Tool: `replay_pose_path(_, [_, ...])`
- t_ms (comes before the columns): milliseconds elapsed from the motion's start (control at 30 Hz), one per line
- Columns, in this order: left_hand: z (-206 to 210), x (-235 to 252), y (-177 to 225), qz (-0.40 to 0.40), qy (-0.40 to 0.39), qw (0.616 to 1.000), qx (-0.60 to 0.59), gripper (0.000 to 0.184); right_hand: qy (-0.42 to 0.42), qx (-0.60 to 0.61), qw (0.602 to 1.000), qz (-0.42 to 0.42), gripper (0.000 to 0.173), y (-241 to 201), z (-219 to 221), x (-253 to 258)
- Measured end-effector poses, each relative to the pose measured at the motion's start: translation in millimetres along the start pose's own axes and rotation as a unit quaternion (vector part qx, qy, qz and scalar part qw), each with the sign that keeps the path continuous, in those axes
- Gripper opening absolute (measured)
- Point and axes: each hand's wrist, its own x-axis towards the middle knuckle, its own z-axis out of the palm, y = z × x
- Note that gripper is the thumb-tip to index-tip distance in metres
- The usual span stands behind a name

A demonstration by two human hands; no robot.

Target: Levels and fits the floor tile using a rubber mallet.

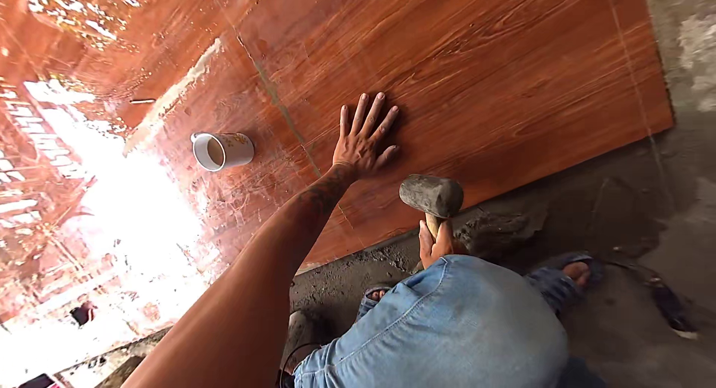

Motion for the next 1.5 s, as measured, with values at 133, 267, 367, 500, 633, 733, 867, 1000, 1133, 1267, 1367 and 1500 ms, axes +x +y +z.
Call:
replay_pose_path(133, [-6,-3,-1,0.004,0.004,1.0,-0.005,0.075,-0.101,0.006,0.992,0.077,0.058,-6,-17,18])
replay_pose_path(267, [-6,3,1,0.003,-0.002,1.0,-0.022,0.076,0.049,0.055,0.995,0.068,0.053,3,-12,19])
replay_pose_path(367, [-3,1,3,-0.005,-0.006,1.0,-0.018,0.077,0.06,0.052,0.995,0.058,0.05,15,-7,26])
replay_pose_path(500, [3,3,1,-0.003,0.011,1.0,0.001,0.08,0.085,0.091,0.988,0.086,0.046,-2,-49,19])
replay_pose_path(633, [4,2,1,-0.006,0.02,1.0,0.008,0.082,-0.045,0.112,0.985,0.121,0.046,-12,-107,14])
replay_pose_path(733, [7,4,0,-0.004,0.028,0.999,0.02,0.083,0.158,0.098,0.98,0.074,0.048,17,-20,39])
replay_pose_path(867, [6,4,0,0.001,0.039,0.999,0.028,0.085,0.111,0.106,0.985,0.077,0.049,33,-14,54])
replay_pose_path(1000, [-4,16,10,-0.023,0.074,0.996,0.031,0.078,0.025,0.116,0.99,0.079,0.051,34,-40,52])
replay_pose_path(1133, [-34,94,60,-0.131,0.072,0.989,0.003,0.075,-0.028,0.132,0.989,0.068,0.052,38,-56,54])
replay_pose_path(1267, [-11,152,72,-0.135,0.11,0.984,0.025,0.073,-0.034,0.141,0.987,0.071,0.051,43,-60,59])
replay_pose_path(1367, [-5,148,71,-0.142,0.106,0.983,0.054,0.075,-0.013,0.148,0.986,0.082,0.05,46,-61,68])
replay_pose_path(1500, [-7,149,66,-0.135,0.116,0.982,0.055,0.074,0.067,0.194,0.974,0.097,0.049,35,-77,85])
